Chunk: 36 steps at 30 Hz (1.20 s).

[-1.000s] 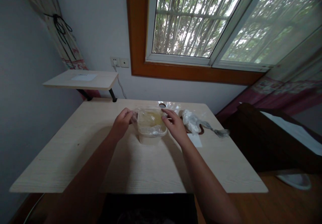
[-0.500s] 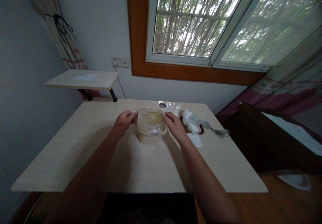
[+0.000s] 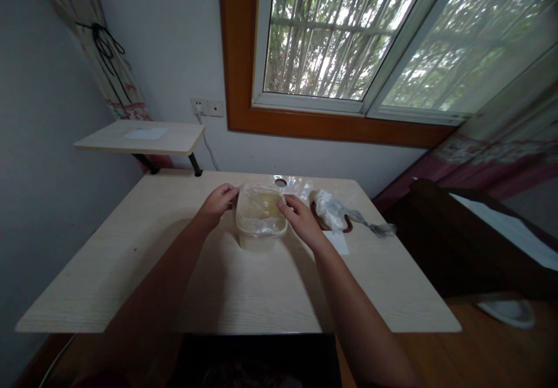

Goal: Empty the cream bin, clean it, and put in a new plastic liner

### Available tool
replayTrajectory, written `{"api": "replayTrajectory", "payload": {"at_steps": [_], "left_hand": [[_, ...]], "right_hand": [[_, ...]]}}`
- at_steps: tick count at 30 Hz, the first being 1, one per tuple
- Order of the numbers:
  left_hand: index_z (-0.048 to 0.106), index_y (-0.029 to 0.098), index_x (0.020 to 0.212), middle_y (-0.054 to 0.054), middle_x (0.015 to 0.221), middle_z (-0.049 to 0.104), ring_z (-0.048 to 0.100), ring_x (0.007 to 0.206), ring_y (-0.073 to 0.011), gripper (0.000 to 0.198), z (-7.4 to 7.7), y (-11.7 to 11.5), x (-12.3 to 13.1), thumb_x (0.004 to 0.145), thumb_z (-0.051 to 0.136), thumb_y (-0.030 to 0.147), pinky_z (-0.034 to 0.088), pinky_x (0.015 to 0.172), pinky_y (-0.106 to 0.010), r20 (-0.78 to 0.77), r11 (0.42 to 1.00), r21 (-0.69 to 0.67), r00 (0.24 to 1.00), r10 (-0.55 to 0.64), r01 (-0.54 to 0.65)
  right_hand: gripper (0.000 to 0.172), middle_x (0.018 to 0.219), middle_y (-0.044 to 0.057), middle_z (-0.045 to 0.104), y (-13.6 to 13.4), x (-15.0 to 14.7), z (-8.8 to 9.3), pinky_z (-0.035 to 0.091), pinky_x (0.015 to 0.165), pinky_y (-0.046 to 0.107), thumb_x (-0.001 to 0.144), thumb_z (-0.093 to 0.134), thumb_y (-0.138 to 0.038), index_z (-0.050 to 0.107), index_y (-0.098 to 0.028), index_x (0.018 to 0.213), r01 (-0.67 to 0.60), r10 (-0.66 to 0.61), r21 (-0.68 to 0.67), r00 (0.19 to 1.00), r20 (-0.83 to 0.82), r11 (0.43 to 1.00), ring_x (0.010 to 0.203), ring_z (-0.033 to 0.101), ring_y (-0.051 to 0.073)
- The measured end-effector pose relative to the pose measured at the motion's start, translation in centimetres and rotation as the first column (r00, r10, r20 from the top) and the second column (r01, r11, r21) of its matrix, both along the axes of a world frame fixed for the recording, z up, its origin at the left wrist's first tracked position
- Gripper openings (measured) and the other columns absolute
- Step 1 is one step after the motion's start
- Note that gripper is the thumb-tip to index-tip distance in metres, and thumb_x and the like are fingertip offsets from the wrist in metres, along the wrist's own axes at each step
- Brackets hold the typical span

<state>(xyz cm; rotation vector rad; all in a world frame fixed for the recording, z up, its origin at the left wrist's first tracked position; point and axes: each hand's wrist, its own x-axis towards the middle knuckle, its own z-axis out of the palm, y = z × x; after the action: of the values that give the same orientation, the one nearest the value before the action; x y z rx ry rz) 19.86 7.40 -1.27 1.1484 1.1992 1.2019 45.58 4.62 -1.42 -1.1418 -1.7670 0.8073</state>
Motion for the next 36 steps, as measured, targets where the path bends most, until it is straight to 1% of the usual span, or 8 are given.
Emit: {"api": "replayTrajectory", "payload": {"at_steps": [9, 13, 19, 22, 24, 27, 32, 36], "left_hand": [[0.059, 0.018, 0.073, 0.0, 0.064, 0.059, 0.055, 0.057, -0.0135, 0.035, -1.9, -1.5, -0.2, 0.069, 0.078, 0.047, 0.043, 0.055, -0.027, 0.137, 0.989, -0.126, 0.989, -0.061, 0.079], [0.065, 0.017, 0.078, -0.004, 0.071, 0.068, 0.063, 0.065, -0.0175, 0.034, -2.2, -2.1, -1.2, 0.069, 0.079, 0.046, 0.049, 0.062, -0.03, 0.047, 0.965, -0.165, 0.979, -0.2, 0.205], [0.063, 0.018, 0.075, -0.002, 0.069, 0.063, 0.059, 0.062, -0.0163, 0.031, -2.2, -1.3, -3.2, 0.075, 0.07, 0.048, 0.05, 0.064, -0.031, -0.287, 0.98, -0.051, 0.937, -0.2, 0.193], [0.067, 0.018, 0.081, -0.005, 0.083, 0.065, 0.062, 0.072, -0.0186, 0.024, -0.8, -1.1, -3.6, 0.077, 0.068, 0.042, 0.053, 0.073, -0.034, -0.527, 0.977, 0.169, 0.849, -0.025, 0.133], [0.07, 0.02, 0.088, -0.008, 0.1, 0.066, 0.064, 0.089, -0.0212, 0.02, 0.8, -1.5, -3.4, 0.084, 0.064, 0.039, 0.053, 0.086, -0.037, -0.583, 0.917, 0.384, 0.799, 0.151, 0.108], [0.072, 0.022, 0.099, -0.01, 0.113, 0.068, 0.061, 0.114, -0.0246, 0.021, 3.7, -2.8, -2.5, 0.093, 0.058, 0.036, 0.045, 0.108, -0.043, -0.614, 0.784, 0.573, 0.758, 0.217, 0.24], [0.074, 0.024, 0.107, -0.008, 0.113, 0.075, 0.064, 0.116, -0.024, 0.026, 6.5, -5.2, -0.7, 0.098, 0.054, 0.038, 0.031, 0.121, -0.048, -0.769, 0.645, 0.427, 0.63, -0.11, 0.634], [0.075, 0.025, 0.09, -0.006, 0.095, 0.075, 0.066, 0.101, -0.0251, 0.022, 6.2, -5.7, 0.6, 0.093, 0.062, 0.043, 0.035, 0.119, -0.048, -0.788, 0.631, 0.312, 0.564, -0.245, 0.71]], "right_hand": [[0.045, 0.113, 0.011, 0.072, -0.2, 0.2, 0.3, 0.051, 0.099, 0.043, 0.098, 0.053, -0.059, 0.078, -0.022, 0.104, -0.013, 0.015, -0.015, 0.996, 0.093, 1.0, 0.104, 0.067, 0.026], [0.05, 0.108, 0.011, 0.074, -0.2, 0.4, 0.2, 0.05, 0.101, 0.044, 0.098, 0.05, -0.063, 0.079, -0.022, 0.1, -0.001, 0.001, 0.005, 0.991, 0.13, 1.0, 0.103, 0.068, 0.026], [0.058, 0.104, 0.013, 0.075, -0.4, 0.5, 0.2, 0.051, 0.1, 0.046, 0.101, 0.043, -0.066, 0.079, -0.021, 0.094, 0.022, -0.026, 0.022, 0.983, 0.182, 1.0, 0.101, 0.07, 0.029], [0.058, 0.111, 0.014, 0.075, -0.4, 0.6, 0.1, 0.049, 0.104, 0.048, 0.102, 0.041, -0.064, 0.079, -0.02, 0.102, 0.038, -0.045, 0.04, 0.984, 0.173, 0.998, 0.107, 0.069, 0.03], [0.054, 0.119, 0.014, 0.073, -0.3, 0.7, 0.0, 0.047, 0.108, 0.049, 0.102, 0.043, -0.062, 0.077, -0.021, 0.11, 0.063, -0.075, 0.083, 0.985, 0.158, 0.995, 0.115, 0.067, 0.03], [0.044, 0.133, 0.013, 0.066, -0.6, 1.0, 0.4, 0.047, 0.108, 0.051, 0.1, 0.052, -0.056, 0.072, -0.025, 0.124, 0.123, -0.149, 0.211, 0.982, 0.114, 0.97, 0.124, 0.061, 0.03], [0.021, 0.119, 0.008, 0.071, -2.1, 1.2, 2.3, 0.047, 0.107, 0.053, 0.098, 0.06, -0.04, 0.076, -0.031, 0.109, -0.008, -0.059, 0.42, 0.987, 0.147, 0.907, 0.119, 0.062, 0.028], [0.02, 0.094, 0.005, 0.076, -3.0, 1.1, 3.0, 0.05, 0.1, 0.053, 0.097, 0.059, -0.034, 0.078, -0.03, 0.092, -0.218, 0.125, 0.413, 0.963, 0.24, 0.884, 0.106, 0.065, 0.028]]}}
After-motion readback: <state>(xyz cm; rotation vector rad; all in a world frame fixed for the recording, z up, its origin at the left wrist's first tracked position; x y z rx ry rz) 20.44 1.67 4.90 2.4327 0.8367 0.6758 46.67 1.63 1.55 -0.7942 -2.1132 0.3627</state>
